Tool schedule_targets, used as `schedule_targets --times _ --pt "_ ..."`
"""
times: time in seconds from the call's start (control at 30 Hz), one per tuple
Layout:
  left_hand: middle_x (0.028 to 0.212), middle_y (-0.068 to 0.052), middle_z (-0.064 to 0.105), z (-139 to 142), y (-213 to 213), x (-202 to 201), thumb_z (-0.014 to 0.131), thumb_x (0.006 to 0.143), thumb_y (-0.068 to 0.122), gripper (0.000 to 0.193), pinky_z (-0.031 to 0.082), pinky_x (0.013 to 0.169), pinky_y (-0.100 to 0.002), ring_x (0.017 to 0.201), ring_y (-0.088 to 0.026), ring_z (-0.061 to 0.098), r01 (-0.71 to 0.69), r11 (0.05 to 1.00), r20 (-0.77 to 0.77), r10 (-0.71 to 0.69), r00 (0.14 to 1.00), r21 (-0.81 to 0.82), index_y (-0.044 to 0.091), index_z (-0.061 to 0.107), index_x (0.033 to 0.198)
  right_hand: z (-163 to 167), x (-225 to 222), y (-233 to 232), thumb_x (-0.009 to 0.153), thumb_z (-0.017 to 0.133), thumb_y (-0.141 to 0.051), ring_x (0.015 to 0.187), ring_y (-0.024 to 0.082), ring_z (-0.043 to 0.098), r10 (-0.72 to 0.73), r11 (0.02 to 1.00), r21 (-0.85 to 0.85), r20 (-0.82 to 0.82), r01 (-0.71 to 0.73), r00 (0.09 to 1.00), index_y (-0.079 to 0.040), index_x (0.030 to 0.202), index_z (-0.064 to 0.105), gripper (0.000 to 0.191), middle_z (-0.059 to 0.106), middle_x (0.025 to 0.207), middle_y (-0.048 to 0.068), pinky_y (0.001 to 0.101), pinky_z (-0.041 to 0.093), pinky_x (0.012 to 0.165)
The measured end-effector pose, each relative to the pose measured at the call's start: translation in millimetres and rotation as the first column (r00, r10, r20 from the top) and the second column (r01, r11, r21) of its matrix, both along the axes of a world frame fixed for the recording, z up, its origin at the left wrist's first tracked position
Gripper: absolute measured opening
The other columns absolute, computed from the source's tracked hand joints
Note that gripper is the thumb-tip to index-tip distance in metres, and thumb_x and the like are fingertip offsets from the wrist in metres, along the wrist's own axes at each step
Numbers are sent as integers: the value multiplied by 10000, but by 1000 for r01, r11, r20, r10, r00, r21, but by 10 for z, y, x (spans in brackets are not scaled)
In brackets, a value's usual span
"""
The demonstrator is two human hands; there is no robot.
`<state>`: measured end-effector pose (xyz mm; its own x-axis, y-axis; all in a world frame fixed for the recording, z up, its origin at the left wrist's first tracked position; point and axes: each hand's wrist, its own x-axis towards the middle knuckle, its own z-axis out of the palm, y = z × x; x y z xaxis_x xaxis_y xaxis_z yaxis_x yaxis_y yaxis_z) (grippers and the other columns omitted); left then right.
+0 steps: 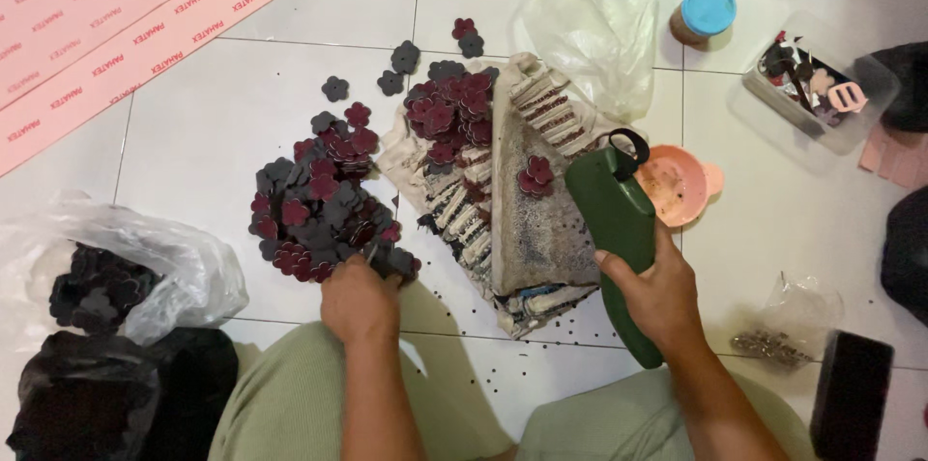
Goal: The person sits on the floor holding a green wedge shoe in one hand and applies glue to flower-shaped fabric cutouts, then presses the flower pieces onto the shoe upper one at a time, building up a cluster of dark red and black flower appliques.
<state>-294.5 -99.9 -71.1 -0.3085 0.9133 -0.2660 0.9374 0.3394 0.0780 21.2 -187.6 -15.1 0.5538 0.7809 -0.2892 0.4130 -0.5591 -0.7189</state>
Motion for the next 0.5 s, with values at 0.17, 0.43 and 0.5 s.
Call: schedule_targets --times 0.17,0.43,0.5 --pt "1024 -120 753 91 33 -81 861 758 383 356 583 796 -466 977 -344 725 -28 1000 -26 28 999 -9 127 761 983 -50 28 0 793 798 -334 821 218 707 82 990 110 89 -92 993 -84 1414 561 710 754 1034 144 376 545 778" --pt "928 -120 750 552 129 93 799 799 470 352 541 717 -472 885 -360 714 -77 997 248 72 966 10 247 780 1070 -86 46 -6 779 796 -353 887 251 732 75 991 103 52 -80 996 -80 1425 542 746 751 1076 151 375 548 816" --pt "859 -119 731 583 189 377 775 823 474 324 537 695 -463 807 -340 712 -74 996 382 54 923 39 246 784 1053 -80 42 -6 763 784 -352 800 277 740 24 1000 18 0 -24 1000 -105 1428 553 745 765 1059 143 376 556 804"
